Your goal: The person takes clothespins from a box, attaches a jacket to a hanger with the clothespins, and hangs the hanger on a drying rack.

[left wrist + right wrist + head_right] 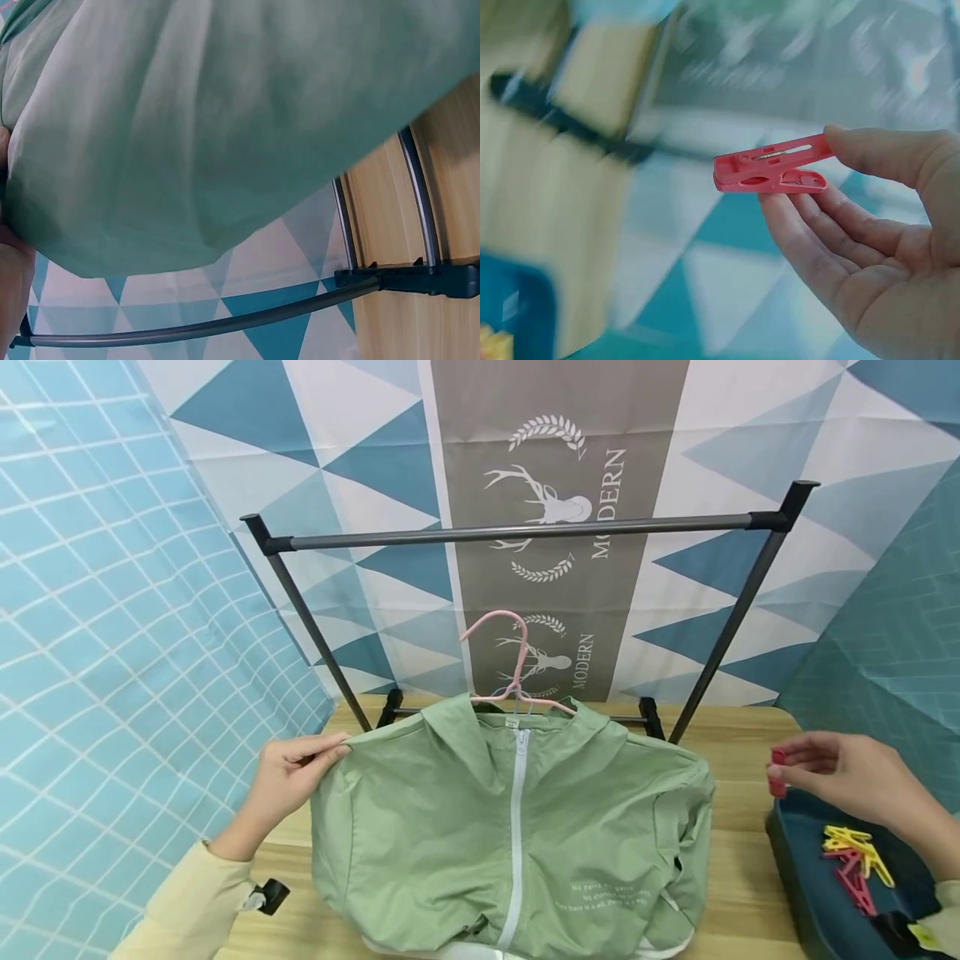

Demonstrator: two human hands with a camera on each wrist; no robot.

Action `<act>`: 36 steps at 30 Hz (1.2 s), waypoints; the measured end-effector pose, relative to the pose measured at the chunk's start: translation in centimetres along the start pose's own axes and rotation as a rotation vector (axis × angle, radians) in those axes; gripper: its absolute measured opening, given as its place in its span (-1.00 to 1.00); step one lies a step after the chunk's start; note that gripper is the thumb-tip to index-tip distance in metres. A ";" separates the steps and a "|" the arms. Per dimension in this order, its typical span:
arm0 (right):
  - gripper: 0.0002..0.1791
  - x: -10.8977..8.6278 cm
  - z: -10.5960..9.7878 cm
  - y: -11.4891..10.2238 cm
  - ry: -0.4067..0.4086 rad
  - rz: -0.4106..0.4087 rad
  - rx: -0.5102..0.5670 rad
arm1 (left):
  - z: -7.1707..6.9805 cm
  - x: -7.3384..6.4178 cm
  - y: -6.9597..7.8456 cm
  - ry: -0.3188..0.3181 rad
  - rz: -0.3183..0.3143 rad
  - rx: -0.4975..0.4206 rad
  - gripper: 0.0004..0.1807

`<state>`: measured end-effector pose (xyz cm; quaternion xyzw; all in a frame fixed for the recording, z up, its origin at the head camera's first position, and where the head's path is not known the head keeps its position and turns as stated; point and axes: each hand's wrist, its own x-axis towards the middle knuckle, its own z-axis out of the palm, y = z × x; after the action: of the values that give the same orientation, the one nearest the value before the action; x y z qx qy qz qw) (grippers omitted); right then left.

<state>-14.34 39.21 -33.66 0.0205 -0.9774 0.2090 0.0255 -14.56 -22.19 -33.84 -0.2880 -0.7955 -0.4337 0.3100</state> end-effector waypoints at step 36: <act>-0.85 0.8 5.1 -36.0 -0.135 -0.855 0.541 | -2.3 0.7 0.1 -0.249 -0.305 -0.044 -0.82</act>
<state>-13.53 4.25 -23.59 0.4380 -0.7920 0.4235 0.0396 -14.39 -23.96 -32.27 -0.2221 -0.8525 -0.4541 0.1334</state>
